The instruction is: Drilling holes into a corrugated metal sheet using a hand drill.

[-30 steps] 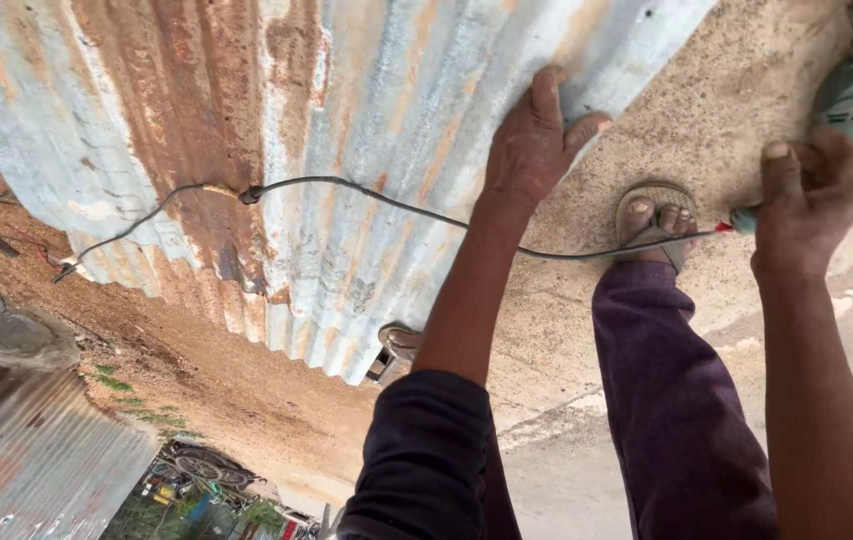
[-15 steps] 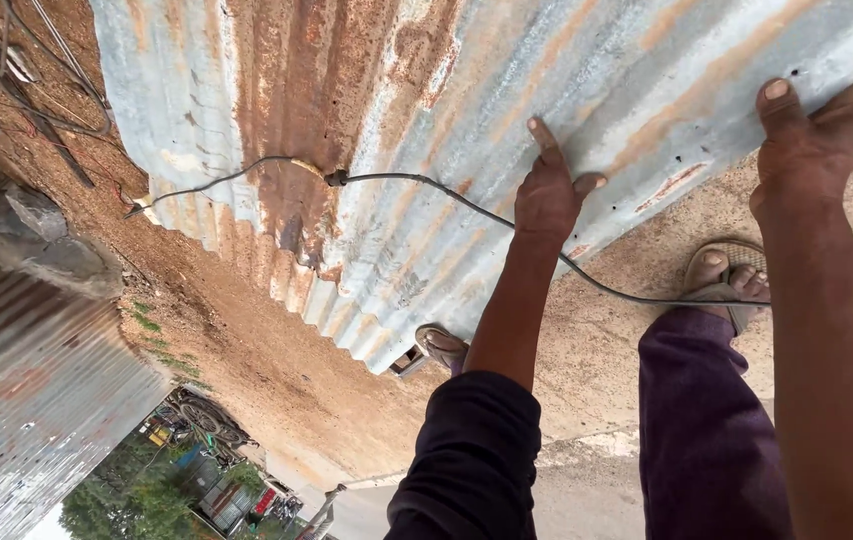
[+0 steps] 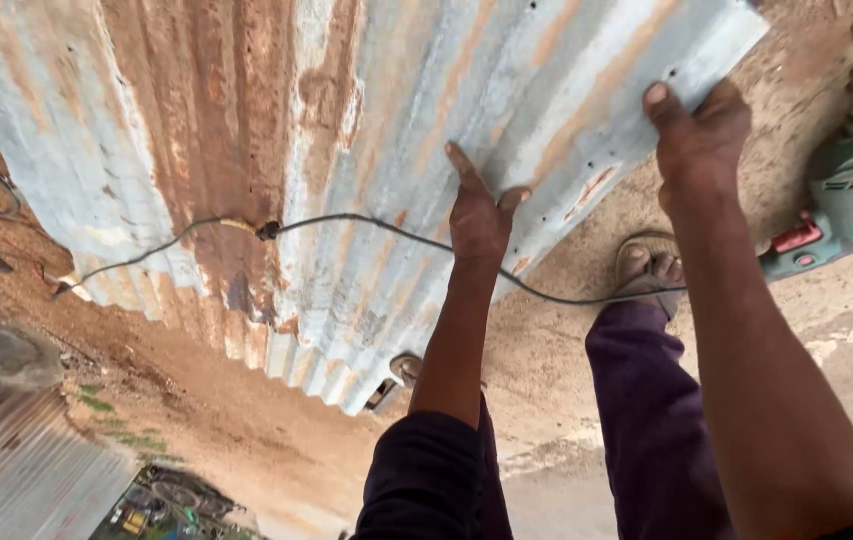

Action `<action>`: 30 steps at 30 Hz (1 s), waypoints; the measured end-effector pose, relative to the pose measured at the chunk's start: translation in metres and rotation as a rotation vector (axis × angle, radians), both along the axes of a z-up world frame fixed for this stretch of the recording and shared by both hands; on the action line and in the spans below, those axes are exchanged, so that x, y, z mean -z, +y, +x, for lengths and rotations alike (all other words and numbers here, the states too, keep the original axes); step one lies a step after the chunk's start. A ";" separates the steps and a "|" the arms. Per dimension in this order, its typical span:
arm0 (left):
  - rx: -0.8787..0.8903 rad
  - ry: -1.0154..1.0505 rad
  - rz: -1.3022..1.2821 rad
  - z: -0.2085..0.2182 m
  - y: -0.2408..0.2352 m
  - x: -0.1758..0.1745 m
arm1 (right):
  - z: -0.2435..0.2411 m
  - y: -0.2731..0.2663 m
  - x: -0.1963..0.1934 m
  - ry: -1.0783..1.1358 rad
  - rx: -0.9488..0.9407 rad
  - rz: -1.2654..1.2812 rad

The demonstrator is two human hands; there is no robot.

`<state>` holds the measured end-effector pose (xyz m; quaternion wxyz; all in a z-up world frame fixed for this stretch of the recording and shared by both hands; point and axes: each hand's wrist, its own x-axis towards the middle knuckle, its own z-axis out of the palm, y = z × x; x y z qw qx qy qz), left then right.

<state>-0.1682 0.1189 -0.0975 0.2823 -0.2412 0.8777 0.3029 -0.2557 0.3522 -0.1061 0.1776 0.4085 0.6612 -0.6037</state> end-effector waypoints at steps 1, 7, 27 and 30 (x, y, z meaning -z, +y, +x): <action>0.012 0.027 0.006 -0.012 0.000 0.004 | -0.012 -0.003 0.004 0.027 0.012 0.006; 0.034 -0.083 -0.064 0.000 0.008 -0.016 | 0.016 0.002 0.011 0.060 0.076 -0.128; 0.016 -0.085 -0.064 0.013 -0.007 0.016 | 0.033 -0.016 0.024 0.513 -0.296 0.606; -0.001 -0.117 -0.037 0.014 -0.005 0.014 | 0.022 -0.014 0.020 0.309 -0.314 0.478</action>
